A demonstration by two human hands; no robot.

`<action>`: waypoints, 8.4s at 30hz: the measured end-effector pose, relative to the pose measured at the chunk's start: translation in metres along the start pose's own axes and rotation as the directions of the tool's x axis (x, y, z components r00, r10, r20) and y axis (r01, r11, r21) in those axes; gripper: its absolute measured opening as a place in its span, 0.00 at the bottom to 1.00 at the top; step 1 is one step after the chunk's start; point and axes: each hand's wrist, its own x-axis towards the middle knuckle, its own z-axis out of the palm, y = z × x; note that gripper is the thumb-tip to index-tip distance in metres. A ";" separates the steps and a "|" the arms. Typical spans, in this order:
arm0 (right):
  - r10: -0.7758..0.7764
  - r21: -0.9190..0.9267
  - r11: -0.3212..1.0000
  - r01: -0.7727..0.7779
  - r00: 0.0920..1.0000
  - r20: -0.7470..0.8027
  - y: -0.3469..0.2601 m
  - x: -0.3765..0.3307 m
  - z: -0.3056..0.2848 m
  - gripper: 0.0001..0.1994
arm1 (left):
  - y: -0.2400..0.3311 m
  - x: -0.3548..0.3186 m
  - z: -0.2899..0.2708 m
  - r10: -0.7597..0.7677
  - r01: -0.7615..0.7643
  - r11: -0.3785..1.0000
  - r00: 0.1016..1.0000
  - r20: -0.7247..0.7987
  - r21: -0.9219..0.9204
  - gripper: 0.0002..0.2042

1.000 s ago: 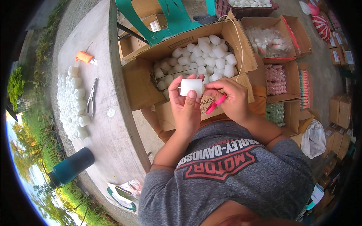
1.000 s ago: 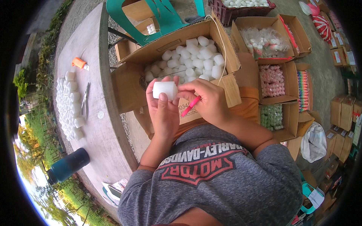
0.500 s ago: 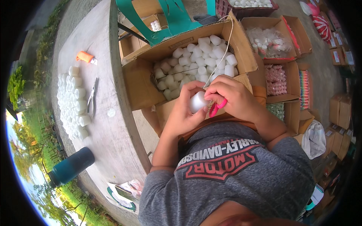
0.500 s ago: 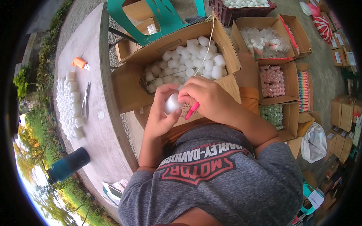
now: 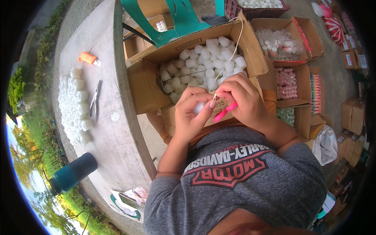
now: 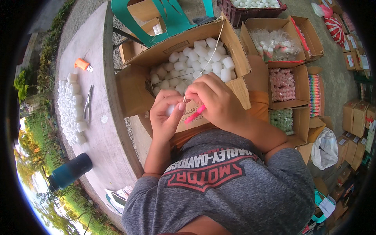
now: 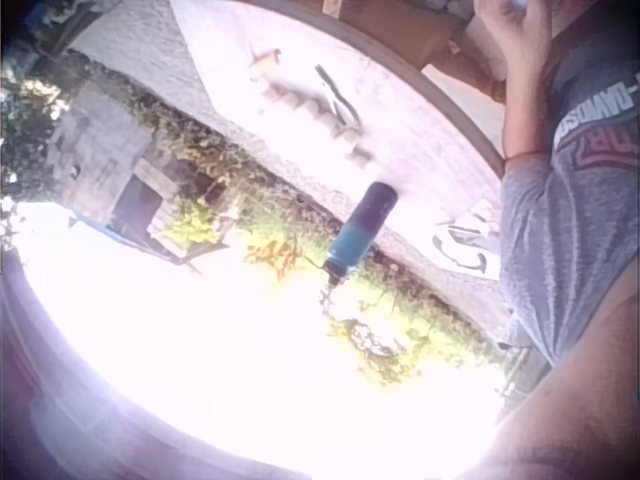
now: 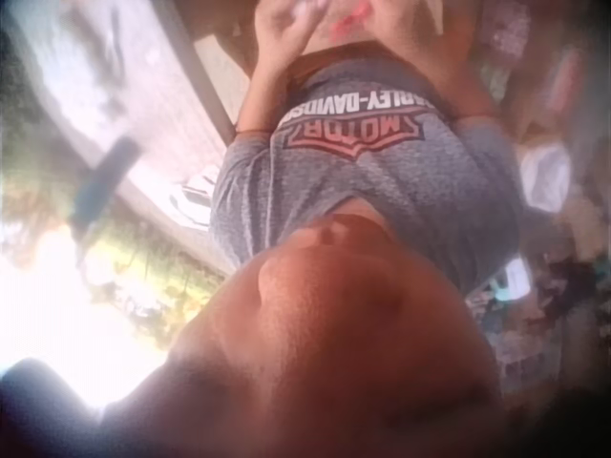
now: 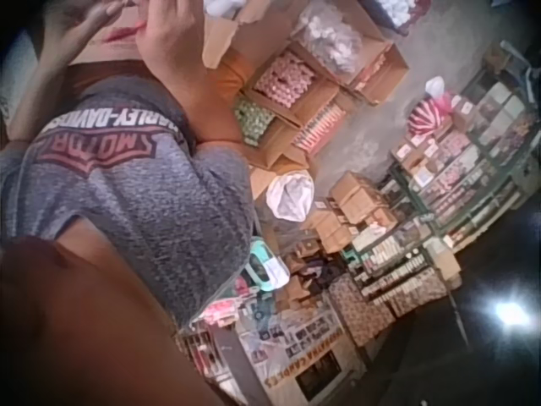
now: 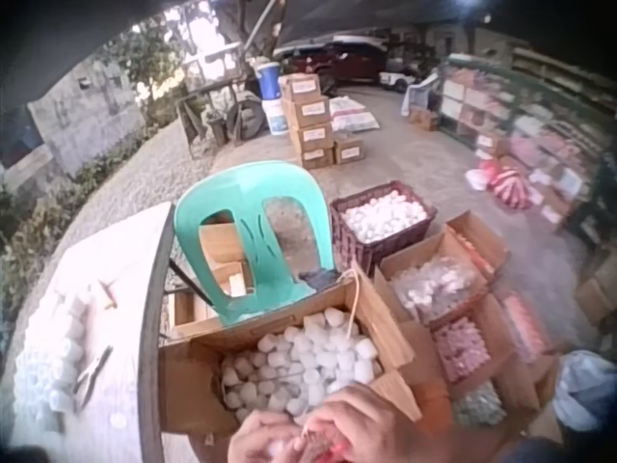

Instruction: The person inserts a wick into small white cylindrical candles using a pink-handled tool, then trims the wick with scissors. The person repeats this process for multiple candles taken from a cardboard box.

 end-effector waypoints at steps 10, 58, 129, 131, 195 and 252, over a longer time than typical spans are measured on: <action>0.312 0.538 0.748 -0.388 0.922 0.230 0.011 -0.006 0.007 0.07 | -0.007 0.001 -0.006 -0.010 0.020 0.968 0.999 0.038 -0.249 0.02; 0.094 0.251 0.961 -0.120 0.989 0.111 -0.002 -0.005 -0.009 0.10 | 0.019 0.001 -0.008 0.235 -0.228 0.865 0.971 0.040 0.447 0.05; 0.221 0.410 0.714 -0.568 0.738 0.637 0.014 -0.022 0.001 0.26 | -0.017 0.009 -0.038 0.030 0.094 0.923 0.949 0.313 -0.372 0.24; 0.298 0.459 0.532 -0.712 0.664 0.685 0.016 -0.027 0.004 0.25 | -0.018 0.010 -0.038 0.020 0.132 0.910 0.933 0.358 -0.394 0.24; -0.184 -0.246 0.960 0.135 0.964 -0.190 0.030 0.004 0.020 0.16 | -0.068 0.027 -0.020 -0.358 0.372 0.330 0.900 0.250 -0.868 0.20; -0.030 -0.030 0.999 0.028 0.998 -0.052 0.024 0.006 0.010 0.17 | -0.050 0.020 -0.020 -0.342 0.329 0.261 0.911 0.232 -0.907 0.24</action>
